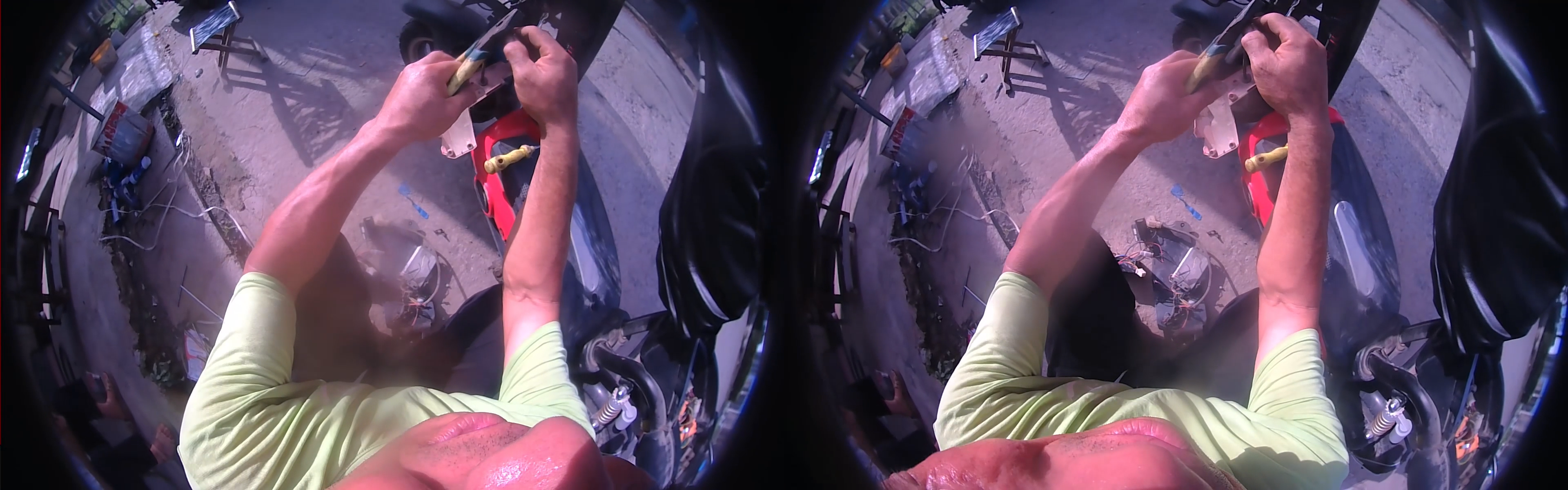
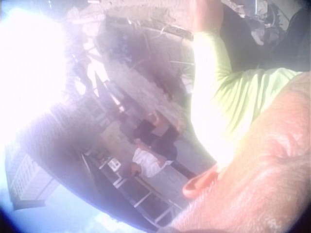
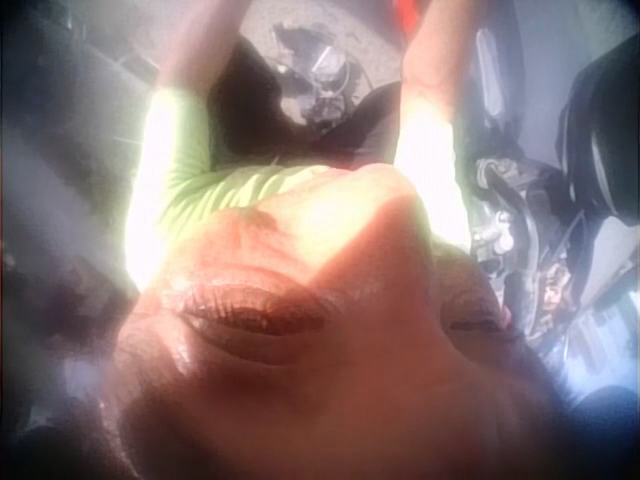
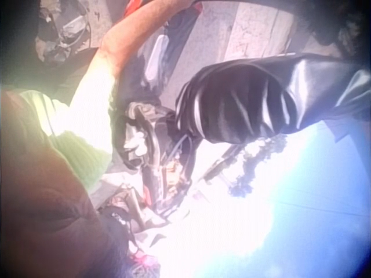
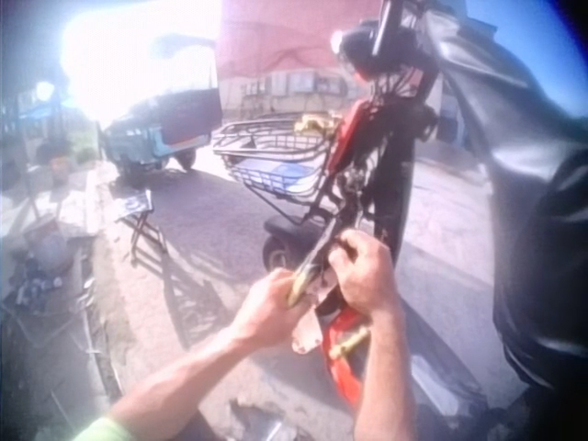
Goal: The person works on the handlebars and internal wiring of an electric scooter, stripping wires with a tool, connecting electrical components, and checking the wiring under the seat.
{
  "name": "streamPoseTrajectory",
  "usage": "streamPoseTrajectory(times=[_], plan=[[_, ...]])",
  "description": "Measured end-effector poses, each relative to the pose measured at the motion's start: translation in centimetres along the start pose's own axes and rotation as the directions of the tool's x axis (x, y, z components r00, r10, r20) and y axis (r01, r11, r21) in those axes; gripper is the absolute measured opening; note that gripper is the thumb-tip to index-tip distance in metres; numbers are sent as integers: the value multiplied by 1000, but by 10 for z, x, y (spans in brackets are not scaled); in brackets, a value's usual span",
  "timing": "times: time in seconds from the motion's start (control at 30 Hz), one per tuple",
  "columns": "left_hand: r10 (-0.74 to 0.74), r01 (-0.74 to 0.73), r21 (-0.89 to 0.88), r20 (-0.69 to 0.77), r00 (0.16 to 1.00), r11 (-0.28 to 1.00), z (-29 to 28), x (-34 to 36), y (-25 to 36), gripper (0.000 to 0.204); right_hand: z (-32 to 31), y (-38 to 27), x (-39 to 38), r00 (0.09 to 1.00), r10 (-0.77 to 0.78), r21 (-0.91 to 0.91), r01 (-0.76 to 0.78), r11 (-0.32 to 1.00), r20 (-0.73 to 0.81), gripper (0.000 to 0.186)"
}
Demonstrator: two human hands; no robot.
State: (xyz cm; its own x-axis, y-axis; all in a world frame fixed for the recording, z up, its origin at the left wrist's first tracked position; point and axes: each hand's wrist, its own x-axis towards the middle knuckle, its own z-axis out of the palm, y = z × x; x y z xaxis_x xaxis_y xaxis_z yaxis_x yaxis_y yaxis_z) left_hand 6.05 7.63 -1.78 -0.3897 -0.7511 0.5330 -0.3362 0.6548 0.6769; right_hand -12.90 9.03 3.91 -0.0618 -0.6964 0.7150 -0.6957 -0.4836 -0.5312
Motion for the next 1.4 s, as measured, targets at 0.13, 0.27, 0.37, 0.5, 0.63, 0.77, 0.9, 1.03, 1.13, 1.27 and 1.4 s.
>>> streamPoseTrajectory(times=[0.13,0.27,0.37,0.5,0.63,0.77,0.9,1.03,1.13,1.27,1.4], plan=[[-222,253,-152,194,956,956,-6,4,11,30,2,18,0,1000,5,151,-1,989,-29,17],[-314,470,-377,406,858,798,-9,5,13,36,1,22,0,1000,18,204,-13,979,-22,16],[-185,467,-624,464,867,627,-6,2,5,38,1,23,0,999,29,259,-22,966,-26,15],[36,490,-867,495,868,89,-4,3,-4,38,-6,33,3,997,82,604,-67,794,3,15],[-189,304,-938,273,943,166,-15,12,-10,37,-3,28,4,992,121,772,-62,632,-20,16],[-332,250,-838,89,939,485,4,16,-11,43,2,26,5,990,133,785,-53,618,-38,19],[-337,167,-792,-51,940,587,29,26,3,45,6,24,7,987,158,805,-61,591,-41,19],[-339,153,-831,-45,940,535,38,40,13,34,6,21,7,987,157,790,-70,610,-33,18],[-336,240,-715,7,942,657,32,43,16,23,3,24,5,991,130,767,-70,638,-17,15],[-310,192,-680,-55,949,708,27,41,11,18,8,20,-1,989,-67,421,117,900,-133,13],[-212,53,-542,-236,948,839,26,48,-10,25,11,11,-3,985,-143,232,162,959,-95,19]])
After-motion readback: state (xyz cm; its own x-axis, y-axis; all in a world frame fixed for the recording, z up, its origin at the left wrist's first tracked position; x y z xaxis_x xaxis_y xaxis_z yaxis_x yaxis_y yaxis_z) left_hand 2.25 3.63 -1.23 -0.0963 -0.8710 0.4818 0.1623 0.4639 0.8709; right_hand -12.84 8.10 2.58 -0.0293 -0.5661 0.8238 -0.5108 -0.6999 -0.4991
